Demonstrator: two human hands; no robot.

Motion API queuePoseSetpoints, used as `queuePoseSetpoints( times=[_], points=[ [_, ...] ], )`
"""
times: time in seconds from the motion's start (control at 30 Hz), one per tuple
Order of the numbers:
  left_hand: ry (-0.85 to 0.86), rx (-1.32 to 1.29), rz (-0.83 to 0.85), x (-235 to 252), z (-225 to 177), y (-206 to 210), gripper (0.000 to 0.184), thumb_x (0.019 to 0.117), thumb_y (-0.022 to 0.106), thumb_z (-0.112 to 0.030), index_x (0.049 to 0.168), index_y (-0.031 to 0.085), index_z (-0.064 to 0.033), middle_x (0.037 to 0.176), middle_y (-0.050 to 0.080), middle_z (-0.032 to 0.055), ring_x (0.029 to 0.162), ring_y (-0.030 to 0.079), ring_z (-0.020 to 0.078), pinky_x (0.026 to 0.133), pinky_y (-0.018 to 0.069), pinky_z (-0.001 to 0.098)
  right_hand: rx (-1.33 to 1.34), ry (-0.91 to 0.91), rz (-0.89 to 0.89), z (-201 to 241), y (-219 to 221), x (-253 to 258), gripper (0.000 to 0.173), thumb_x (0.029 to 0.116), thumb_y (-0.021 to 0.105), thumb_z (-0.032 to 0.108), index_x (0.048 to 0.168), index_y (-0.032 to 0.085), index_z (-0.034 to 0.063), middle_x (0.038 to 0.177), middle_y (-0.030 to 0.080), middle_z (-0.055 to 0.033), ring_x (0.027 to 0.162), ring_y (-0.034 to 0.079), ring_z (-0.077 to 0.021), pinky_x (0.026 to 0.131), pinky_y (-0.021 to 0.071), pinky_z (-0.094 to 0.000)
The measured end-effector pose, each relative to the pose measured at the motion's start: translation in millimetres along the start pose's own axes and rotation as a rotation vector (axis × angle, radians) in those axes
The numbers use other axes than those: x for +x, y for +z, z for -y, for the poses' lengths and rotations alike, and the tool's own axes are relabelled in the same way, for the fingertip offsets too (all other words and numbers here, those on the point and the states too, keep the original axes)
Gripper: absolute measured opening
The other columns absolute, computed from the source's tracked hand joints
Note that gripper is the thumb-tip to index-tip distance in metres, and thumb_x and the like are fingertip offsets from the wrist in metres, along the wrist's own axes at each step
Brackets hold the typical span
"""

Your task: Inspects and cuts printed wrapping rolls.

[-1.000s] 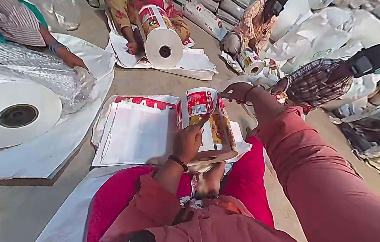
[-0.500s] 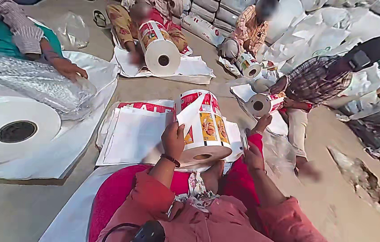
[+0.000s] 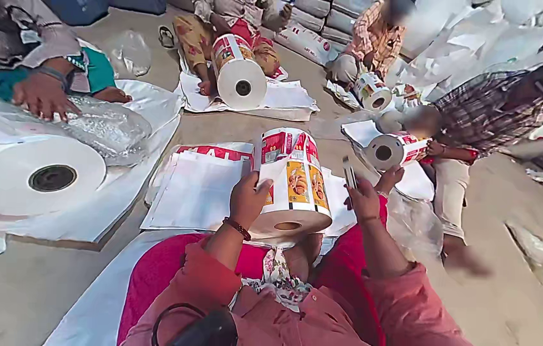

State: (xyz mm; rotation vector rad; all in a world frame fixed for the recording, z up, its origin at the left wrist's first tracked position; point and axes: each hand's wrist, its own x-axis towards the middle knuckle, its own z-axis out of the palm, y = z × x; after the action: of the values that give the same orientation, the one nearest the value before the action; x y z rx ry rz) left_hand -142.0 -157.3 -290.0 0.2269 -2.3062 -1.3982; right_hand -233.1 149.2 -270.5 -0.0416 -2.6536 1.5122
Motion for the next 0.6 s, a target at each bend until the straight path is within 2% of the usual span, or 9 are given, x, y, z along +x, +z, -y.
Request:
queuePoseSetpoints(
  times=[0.1,0.2,0.27,0.33,0.4,0.5,0.6],
  points=[
    [-0.02,0.038,0.098,-3,-4,-5,0.03,0.0969,0.071,-0.028,0.117,0.071,-0.006,0.108,0.072,0.0134,0.097,0.071,0.0267,0.089,0.0574,0.0529,-0.28,-0.039,0.176,65,31,38,0.047,0.1042,0.06,0.016,0.151,0.05,0.015,0.107,0.07,-0.0148,0.058,0.062,-0.0186,0.054,0.0543,-0.0369],
    [0.046,0.052,0.123,-1,1,-1,0.035,0.0987,0.066,-0.033,0.119,0.073,-0.0048,0.11,0.073,0.0143,0.099,0.07,0.027,0.091,0.056,0.0494,-0.506,-0.103,0.208,103,62,76,0.048,0.1039,0.057,0.018,0.151,0.051,0.0191,0.111,0.07,-0.0204,0.076,0.07,-0.0331,0.072,0.0578,-0.0547],
    [0.113,0.075,0.132,1,7,-1,0.036,0.1007,0.062,-0.035,0.115,0.075,-0.0044,0.11,0.074,0.0137,0.101,0.071,0.0269,0.092,0.0567,0.0482,-0.607,-0.112,0.211,117,79,96,0.044,0.1048,0.055,0.022,0.149,0.055,0.0206,0.113,0.07,-0.0223,0.086,0.071,-0.0387,0.079,0.0565,-0.0606],
    [0.15,0.066,0.138,-1,11,-2,0.033,0.1006,0.063,-0.033,0.106,0.075,-0.0023,0.11,0.074,0.0137,0.101,0.071,0.027,0.091,0.0567,0.0485,-0.687,-0.118,0.231,125,92,106,0.041,0.1074,0.052,0.032,0.146,0.058,0.02,0.115,0.07,-0.0241,0.095,0.07,-0.0432,0.085,0.0535,-0.0653],
    [0.181,0.04,0.128,1,12,-5,0.029,0.0995,0.065,-0.03,0.103,0.076,-0.0034,0.109,0.075,0.0117,0.101,0.072,0.0247,0.09,0.0576,0.0465,-0.736,-0.128,0.218,125,104,117,0.04,0.1062,0.051,0.032,0.144,0.06,0.0215,0.118,0.07,-0.0223,0.098,0.07,-0.0425,0.086,0.0531,-0.066],
    [0.224,0.004,0.114,5,12,-4,0.031,0.0997,0.064,-0.031,0.091,0.074,-0.0024,0.097,0.073,0.0121,0.088,0.07,0.0248,0.079,0.057,0.0458,-0.809,-0.171,0.22,129,109,126,0.04,0.1077,0.048,0.036,0.14,0.063,0.0184,0.119,0.07,-0.0225,0.102,0.07,-0.0422,0.089,0.0517,-0.0665],
    [0.27,0.008,0.112,6,16,-3,0.031,0.1015,0.061,-0.03,0.089,0.074,-0.004,0.1,0.075,0.0105,0.091,0.072,0.0234,0.081,0.0585,0.045,-0.878,-0.191,0.3,140,105,132,0.039,0.1064,0.051,0.032,0.139,0.064,0.0147,0.113,0.071,-0.0239,0.095,0.07,-0.0434,0.085,0.052,-0.0672]
  ],
)
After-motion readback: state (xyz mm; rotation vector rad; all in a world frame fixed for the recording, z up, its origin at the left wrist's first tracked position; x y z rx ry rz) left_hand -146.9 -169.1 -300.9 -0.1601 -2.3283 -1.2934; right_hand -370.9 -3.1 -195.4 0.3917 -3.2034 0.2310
